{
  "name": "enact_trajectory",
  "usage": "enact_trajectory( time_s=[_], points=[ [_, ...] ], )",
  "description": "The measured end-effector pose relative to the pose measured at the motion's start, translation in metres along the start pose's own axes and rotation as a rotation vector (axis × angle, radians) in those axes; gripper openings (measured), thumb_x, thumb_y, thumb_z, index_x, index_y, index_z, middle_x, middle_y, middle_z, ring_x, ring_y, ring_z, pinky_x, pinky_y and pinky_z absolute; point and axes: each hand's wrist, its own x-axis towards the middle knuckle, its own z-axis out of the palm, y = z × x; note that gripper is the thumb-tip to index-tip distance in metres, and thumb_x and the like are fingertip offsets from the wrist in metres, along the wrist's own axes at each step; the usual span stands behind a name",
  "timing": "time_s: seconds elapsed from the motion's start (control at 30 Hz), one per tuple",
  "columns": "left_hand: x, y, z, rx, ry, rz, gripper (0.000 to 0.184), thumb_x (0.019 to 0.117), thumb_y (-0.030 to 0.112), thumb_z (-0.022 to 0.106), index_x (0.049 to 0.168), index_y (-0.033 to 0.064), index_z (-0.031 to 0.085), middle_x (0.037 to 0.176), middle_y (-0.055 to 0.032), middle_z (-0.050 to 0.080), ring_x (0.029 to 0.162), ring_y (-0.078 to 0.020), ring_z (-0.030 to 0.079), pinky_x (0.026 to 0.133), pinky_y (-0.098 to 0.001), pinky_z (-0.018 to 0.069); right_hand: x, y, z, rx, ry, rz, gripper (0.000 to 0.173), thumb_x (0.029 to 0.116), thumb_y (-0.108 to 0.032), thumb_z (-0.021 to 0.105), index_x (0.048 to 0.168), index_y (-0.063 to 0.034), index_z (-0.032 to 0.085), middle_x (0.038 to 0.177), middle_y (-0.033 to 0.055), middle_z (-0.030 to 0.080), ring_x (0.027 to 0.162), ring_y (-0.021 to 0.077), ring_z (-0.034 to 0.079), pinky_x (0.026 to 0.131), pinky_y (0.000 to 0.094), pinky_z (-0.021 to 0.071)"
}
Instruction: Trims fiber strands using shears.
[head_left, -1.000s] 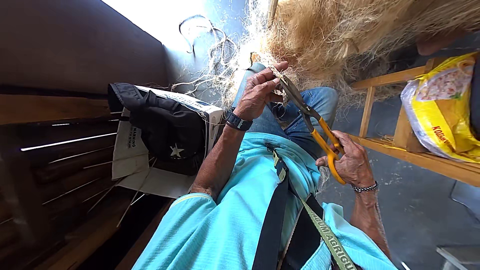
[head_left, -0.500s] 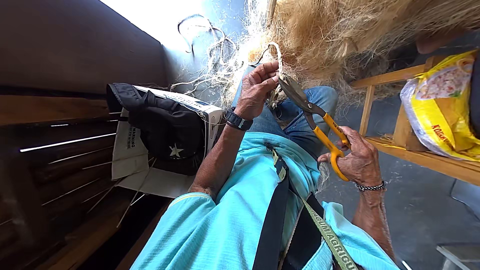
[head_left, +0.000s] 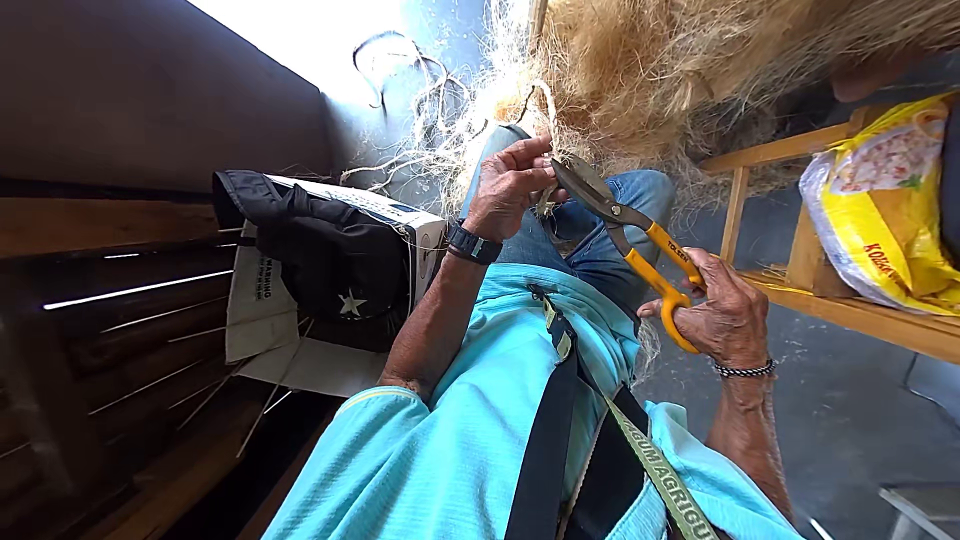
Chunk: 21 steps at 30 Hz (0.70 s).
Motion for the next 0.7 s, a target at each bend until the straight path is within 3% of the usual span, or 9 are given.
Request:
enact_trajectory(
  time_s=[0.07, 0.13, 0.33, 0.7],
  points=[
    [-0.002, 0.0, 0.001, 0.017, 0.043, 0.006, 0.031, 0.0889, -0.013, 0.06, 0.119, -0.0042, 0.06, 0.093, -0.0118, 0.073, 0.079, -0.0201, 0.073, 0.073, -0.0374, 0.0642, 0.001, 0.0, 0.0, 0.002, 0.006, 0.0, 0.084, 0.073, -0.062, 0.079, 0.129, -0.0009, 0.066, 0.095, 0.0204, 0.071, 0.074, 0.0318, 0.065, 0.063, 0.0491, 0.0512],
    [-0.004, 0.0, 0.0, 0.025, 0.026, 0.033, 0.027, 0.089, -0.013, 0.06, 0.115, -0.0041, 0.061, 0.092, -0.0108, 0.072, 0.079, -0.0197, 0.072, 0.074, -0.0377, 0.0641, 0.002, 0.0, 0.0, 0.0, 0.01, -0.005, 0.083, 0.0731, -0.062, 0.079, 0.128, -0.0009, 0.066, 0.096, 0.0207, 0.071, 0.075, 0.0325, 0.066, 0.063, 0.0497, 0.0516],
    [-0.008, 0.002, -0.002, -0.023, -0.019, 0.05, 0.038, 0.0895, -0.011, 0.057, 0.128, -0.0063, 0.059, 0.1, -0.01, 0.07, 0.087, -0.0198, 0.072, 0.086, -0.0402, 0.0615, 0.002, 0.001, 0.0, -0.018, 0.027, -0.01, 0.082, 0.0754, -0.062, 0.078, 0.129, -0.0003, 0.065, 0.096, 0.0221, 0.071, 0.076, 0.0337, 0.067, 0.064, 0.0502, 0.0525],
    [-0.007, 0.005, 0.009, -0.004, 0.051, 0.108, 0.036, 0.0886, -0.015, 0.058, 0.124, -0.0077, 0.062, 0.095, -0.011, 0.071, 0.082, -0.0192, 0.072, 0.082, -0.0383, 0.0626, 0.002, 0.0, 0.0, -0.03, 0.066, -0.016, 0.077, 0.077, -0.06, 0.077, 0.127, -0.0016, 0.067, 0.092, 0.0201, 0.071, 0.072, 0.0317, 0.065, 0.062, 0.0486, 0.0503]
  ],
)
